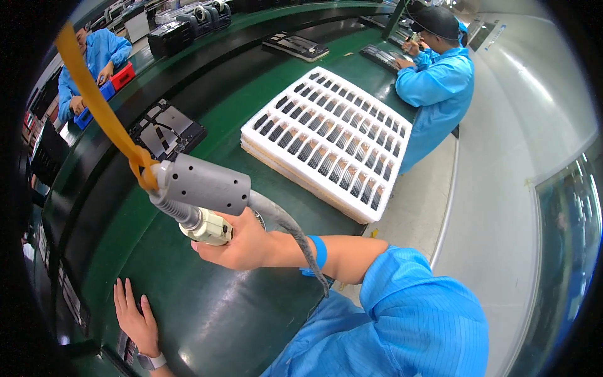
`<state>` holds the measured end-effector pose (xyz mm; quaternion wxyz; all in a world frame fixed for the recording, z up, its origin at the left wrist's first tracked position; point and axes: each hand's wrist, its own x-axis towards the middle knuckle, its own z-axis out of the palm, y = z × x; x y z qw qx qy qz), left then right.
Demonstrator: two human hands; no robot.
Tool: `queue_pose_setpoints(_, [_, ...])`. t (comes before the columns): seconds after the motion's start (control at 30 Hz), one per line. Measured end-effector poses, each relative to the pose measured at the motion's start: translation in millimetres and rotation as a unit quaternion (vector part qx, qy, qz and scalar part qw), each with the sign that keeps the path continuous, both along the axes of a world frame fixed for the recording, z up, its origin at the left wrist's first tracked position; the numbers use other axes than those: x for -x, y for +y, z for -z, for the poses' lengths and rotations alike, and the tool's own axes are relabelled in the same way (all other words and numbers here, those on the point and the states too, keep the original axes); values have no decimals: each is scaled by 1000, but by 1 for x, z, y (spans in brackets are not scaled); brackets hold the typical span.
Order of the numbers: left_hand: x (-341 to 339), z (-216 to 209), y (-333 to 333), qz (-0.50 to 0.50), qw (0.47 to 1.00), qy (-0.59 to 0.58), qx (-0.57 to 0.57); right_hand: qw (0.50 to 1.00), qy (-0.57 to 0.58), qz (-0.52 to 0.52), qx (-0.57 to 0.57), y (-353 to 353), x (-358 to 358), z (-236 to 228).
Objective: The person assembles tablet frames on an assembly line by positioning components, driving screws with an electric screwdriver, and placing the tablets onto the conveyor belt.
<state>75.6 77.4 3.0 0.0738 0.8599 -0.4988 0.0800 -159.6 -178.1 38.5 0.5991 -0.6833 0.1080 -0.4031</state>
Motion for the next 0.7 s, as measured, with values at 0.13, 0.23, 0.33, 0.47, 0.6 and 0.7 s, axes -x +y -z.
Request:
queue_pose_setpoints(0.13, [0, 1, 2, 0, 1000, -1, -6, 1000, -5, -7, 4, 2, 2, -3])
queue_pose_setpoints(0.23, [2, -1, 6, -7, 1000, -2, 0, 998, 7, -28, -51, 6, 1, -4])
queue_pose_setpoints(0.33, [7, -12, 9, -13, 1000, 12, 12, 999, 19, -37, 35, 2, 1, 3])
queue_pose_setpoints(0.47, [6, -14, 6, -15, 999, 15, 44, 998, 49, -7, 36, 5, 11, 1])
queue_pose_setpoints(0.6, [-1, -12, 7, -16, 999, -3, 40, 998, 52, 11, -37, 3, 12, -3])
queue_pose_setpoints(0.7, [-3, -5, 16, -28, 999, -14, 41, 997, 31, -12, -62, 9, 7, -8])
